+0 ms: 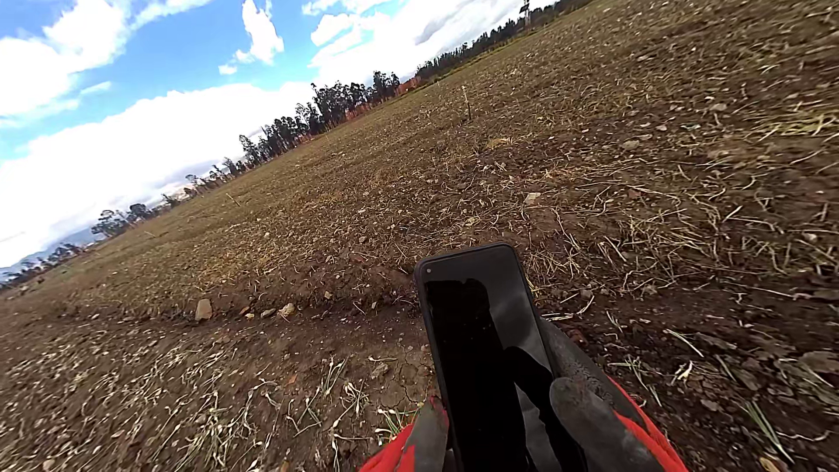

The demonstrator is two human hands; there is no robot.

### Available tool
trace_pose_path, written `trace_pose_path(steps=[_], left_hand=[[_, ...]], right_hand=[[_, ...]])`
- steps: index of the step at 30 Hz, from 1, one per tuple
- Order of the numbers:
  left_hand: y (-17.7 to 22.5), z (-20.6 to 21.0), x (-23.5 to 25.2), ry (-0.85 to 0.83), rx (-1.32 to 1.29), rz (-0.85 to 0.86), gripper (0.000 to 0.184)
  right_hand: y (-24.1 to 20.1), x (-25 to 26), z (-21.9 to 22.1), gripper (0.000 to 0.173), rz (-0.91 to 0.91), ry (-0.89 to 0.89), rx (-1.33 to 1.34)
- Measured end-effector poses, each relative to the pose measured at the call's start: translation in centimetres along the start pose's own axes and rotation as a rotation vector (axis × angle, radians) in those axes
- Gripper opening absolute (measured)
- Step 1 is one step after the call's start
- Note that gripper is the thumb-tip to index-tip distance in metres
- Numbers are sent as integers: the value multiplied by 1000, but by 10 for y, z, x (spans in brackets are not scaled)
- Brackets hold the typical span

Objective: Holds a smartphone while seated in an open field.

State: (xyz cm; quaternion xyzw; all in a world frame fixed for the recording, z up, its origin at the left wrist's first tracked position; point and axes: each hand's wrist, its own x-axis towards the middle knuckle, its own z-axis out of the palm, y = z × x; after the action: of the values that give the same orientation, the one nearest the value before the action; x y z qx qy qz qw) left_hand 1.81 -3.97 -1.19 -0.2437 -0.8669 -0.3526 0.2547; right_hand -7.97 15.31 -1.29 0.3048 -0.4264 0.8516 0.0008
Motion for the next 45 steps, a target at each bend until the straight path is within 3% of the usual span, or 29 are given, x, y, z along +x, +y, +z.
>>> trace_pose_path(steps=[5,8,15,29,39,45], left_hand=[[3,0,-2,2,18,-16,64],[2,-1,-3,0,39,-14,64],[2,-2,-4,2,67,-8,66],[2,-2,-11,-17,105,-5,68],[3,12,-9,9,98,-21,69],[9,9,-6,-19,-18,-19,71]], right_hand=[[0,-3,3,63,9,19,27],[7,-2,0,70,-12,-11,24],[5,-2,3,65,-11,-9,7],[12,-2,1,73,-4,-19,-10],[0,-6,-3,54,-12,-14,24],[1,-7,-2,56,-15,-1,15]])
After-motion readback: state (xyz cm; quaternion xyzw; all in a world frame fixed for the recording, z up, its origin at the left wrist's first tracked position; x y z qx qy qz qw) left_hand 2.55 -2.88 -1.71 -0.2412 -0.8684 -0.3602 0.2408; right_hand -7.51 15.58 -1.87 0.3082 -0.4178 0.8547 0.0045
